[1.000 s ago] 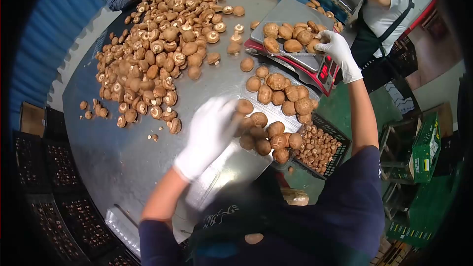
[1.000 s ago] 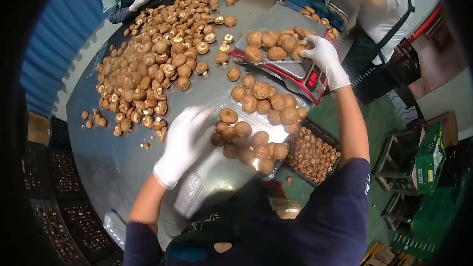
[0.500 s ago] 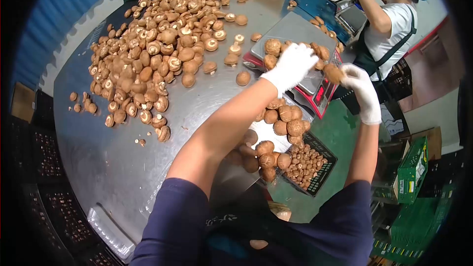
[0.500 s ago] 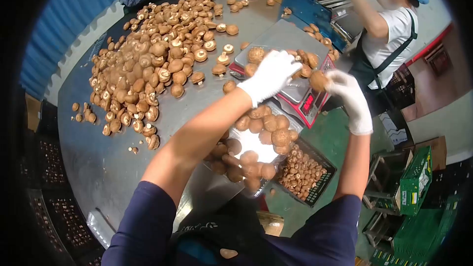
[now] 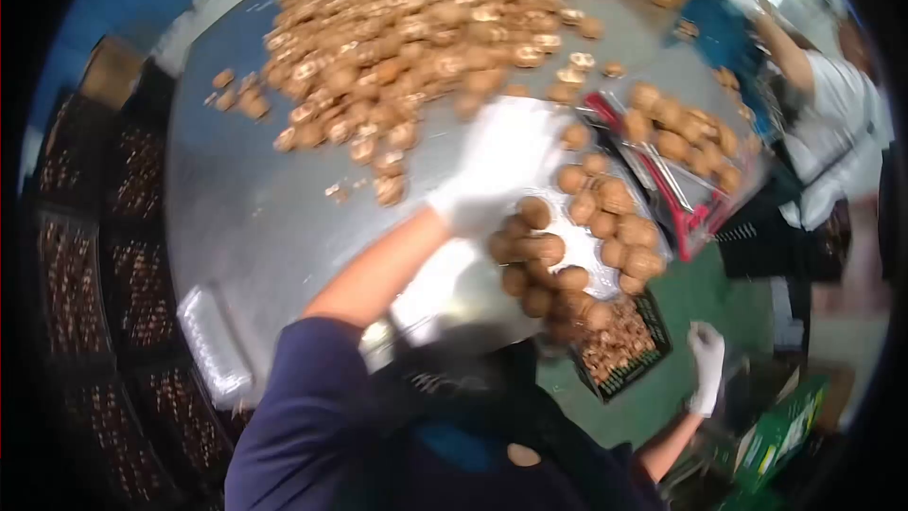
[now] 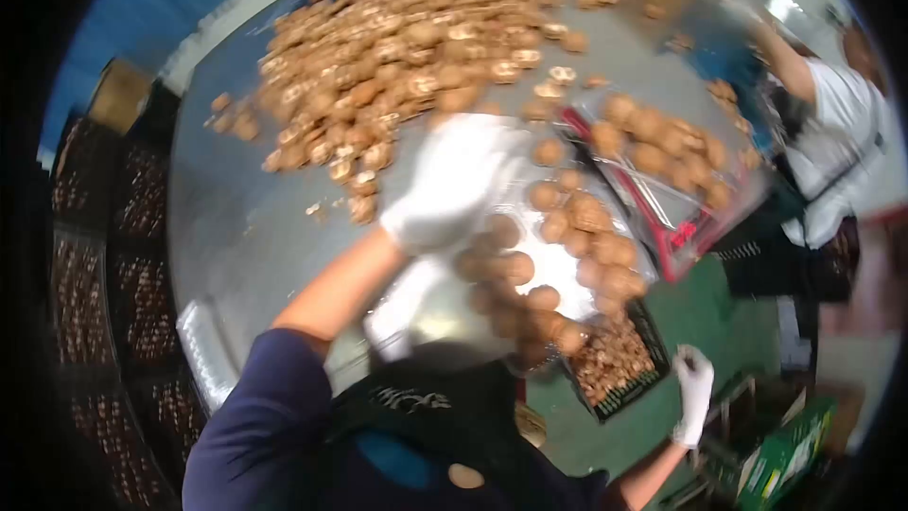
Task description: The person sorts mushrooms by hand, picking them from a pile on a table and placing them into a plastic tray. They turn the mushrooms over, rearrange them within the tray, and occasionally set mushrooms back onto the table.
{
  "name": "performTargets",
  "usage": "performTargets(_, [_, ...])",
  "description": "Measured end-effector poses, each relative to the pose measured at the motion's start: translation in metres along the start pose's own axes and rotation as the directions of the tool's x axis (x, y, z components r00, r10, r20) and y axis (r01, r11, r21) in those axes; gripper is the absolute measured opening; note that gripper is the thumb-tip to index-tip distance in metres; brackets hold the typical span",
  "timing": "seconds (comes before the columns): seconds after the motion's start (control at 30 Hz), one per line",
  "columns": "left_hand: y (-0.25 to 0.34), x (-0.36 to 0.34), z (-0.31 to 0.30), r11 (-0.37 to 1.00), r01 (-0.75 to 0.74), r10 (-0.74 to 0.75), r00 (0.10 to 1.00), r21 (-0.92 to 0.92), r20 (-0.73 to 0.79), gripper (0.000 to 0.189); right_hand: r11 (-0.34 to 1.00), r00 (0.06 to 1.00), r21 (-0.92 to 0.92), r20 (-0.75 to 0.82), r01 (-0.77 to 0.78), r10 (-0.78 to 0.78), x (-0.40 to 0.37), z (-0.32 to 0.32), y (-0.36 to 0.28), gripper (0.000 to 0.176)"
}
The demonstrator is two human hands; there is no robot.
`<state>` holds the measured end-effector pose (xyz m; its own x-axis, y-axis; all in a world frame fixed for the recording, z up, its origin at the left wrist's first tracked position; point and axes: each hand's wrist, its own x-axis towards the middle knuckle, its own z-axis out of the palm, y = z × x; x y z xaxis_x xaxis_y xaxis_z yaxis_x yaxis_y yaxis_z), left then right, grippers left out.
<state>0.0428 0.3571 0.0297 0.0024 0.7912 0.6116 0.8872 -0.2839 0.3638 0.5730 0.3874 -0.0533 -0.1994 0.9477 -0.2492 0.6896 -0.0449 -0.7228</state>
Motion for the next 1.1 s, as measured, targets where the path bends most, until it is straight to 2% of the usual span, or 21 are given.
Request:
performTargets(0.03, [-0.031,-0.007,0.005,0.982,0.169,-0.167,0.985,0.081,-0.030,0.028,0.987,0.976,-0.134,-0.187,0.086,-0.110,0.000,-0.002,-0.042,0.014])
performTargets(0.07, [-0.040,-0.009,-0.008,0.966,0.245,-0.241,0.968,0.081,-0.064,0.020,0.974,0.940,-0.108,-0.260,0.198,-0.220,0.016,-0.007,-0.076,0.013])
performTargets(0.1, [-0.057,-0.014,-0.009,0.968,0.227,-0.213,0.969,0.109,-0.128,0.018,0.933,0.851,-0.163,-0.383,0.320,-0.359,0.033,-0.013,-0.101,0.012])
performTargets(0.13, [-0.057,-0.013,-0.016,0.965,0.251,-0.241,0.964,0.078,-0.111,0.018,0.960,0.855,-0.015,-0.450,0.281,-0.258,0.050,-0.019,-0.127,0.014])
performTargets(0.17, [-0.056,-0.013,-0.021,0.957,0.284,-0.278,0.956,0.056,-0.091,0.019,0.877,0.734,-0.165,-0.490,0.452,-0.471,0.067,-0.020,-0.156,0.016])
performTargets(0.2, [-0.060,-0.014,-0.023,0.950,0.308,-0.304,0.950,0.047,-0.073,0.020,0.803,0.649,-0.260,-0.482,0.536,-0.589,0.089,-0.020,-0.180,0.018])
performTargets(0.23, [-0.061,-0.016,-0.025,0.940,0.338,-0.335,0.940,0.045,-0.056,0.022,0.802,0.666,-0.370,-0.448,0.470,-0.597,0.102,-0.020,-0.208,0.025])
performTargets(0.27, [-0.059,-0.019,-0.029,0.938,0.341,-0.337,0.939,0.059,-0.065,0.024,0.670,0.558,-0.563,-0.392,0.483,-0.731,0.124,-0.018,-0.226,0.034])
performTargets(0.3, [-0.061,-0.021,-0.033,0.937,0.345,-0.341,0.938,0.062,-0.061,0.024,0.598,0.559,-0.654,-0.308,0.463,-0.770,0.149,-0.014,-0.240,0.041])
performTargets(0.43, [-0.080,-0.054,-0.071,0.877,0.472,-0.454,0.874,0.085,-0.173,0.023,0.505,0.679,-0.739,-0.089,0.446,-0.729,0.227,0.002,-0.239,0.044])
performTargets(0.5, [-0.095,-0.075,-0.099,0.851,0.525,-0.506,0.826,0.010,-0.248,0.023,0.601,0.783,-0.662,-0.034,0.448,-0.621,0.243,0.007,-0.241,0.037])
performTargets(0.53, [-0.098,-0.082,-0.113,0.799,0.595,-0.550,0.782,0.088,-0.293,0.022,0.645,0.805,-0.635,-0.059,0.427,-0.591,0.253,0.008,-0.234,0.034])
performTargets(0.57, [-0.110,-0.093,-0.121,0.747,0.664,-0.639,0.704,-0.031,-0.310,0.022,0.685,0.827,-0.610,-0.085,0.398,-0.556,0.264,0.008,-0.226,0.032])
performTargets(0.63, [-0.119,-0.109,-0.137,0.705,0.706,-0.640,0.675,0.069,-0.367,0.023,0.684,0.769,-0.605,-0.176,0.409,-0.615,0.268,0.005,-0.212,0.032])
performTargets(0.7, [-0.113,-0.113,-0.142,0.633,0.769,-0.746,0.577,-0.085,-0.332,0.024,0.718,0.697,-0.500,-0.276,0.484,-0.662,0.281,0.005,-0.195,0.035])
performTargets(0.73, [-0.114,-0.115,-0.142,0.635,0.773,-0.730,0.602,0.006,-0.322,0.023,0.824,0.752,-0.306,-0.342,0.477,-0.563,0.272,0.008,-0.200,0.038])
performTargets(0.77, [-0.121,-0.117,-0.138,0.647,0.761,-0.715,0.625,0.042,-0.313,0.021,0.736,0.654,-0.458,-0.359,0.499,-0.666,0.264,0.005,-0.203,0.037])
performTargets(0.83, [-0.118,-0.116,-0.127,0.659,0.751,-0.718,0.646,0.044,-0.258,0.021,0.824,0.722,-0.187,-0.405,0.534,-0.560,0.217,0.004,-0.211,0.034])
performTargets(0.93, [-0.139,-0.115,-0.105,0.751,0.639,-0.599,0.765,0.168,-0.235,0.025,0.757,0.753,-0.303,-0.158,0.579,-0.639,0.113,-0.015,-0.218,0.023])
performTargets(1.03, [-0.151,-0.103,-0.083,0.717,0.678,-0.636,0.732,0.161,-0.245,0.035,0.819,0.926,-0.432,0.138,0.376,-0.352,0.021,-0.054,-0.189,0.030])
performTargets(1.1, [-0.165,-0.100,-0.072,0.718,0.630,-0.564,0.776,0.296,-0.284,0.040,0.849,0.986,-0.501,0.072,0.168,-0.152,-0.018,-0.076,-0.153,0.036])
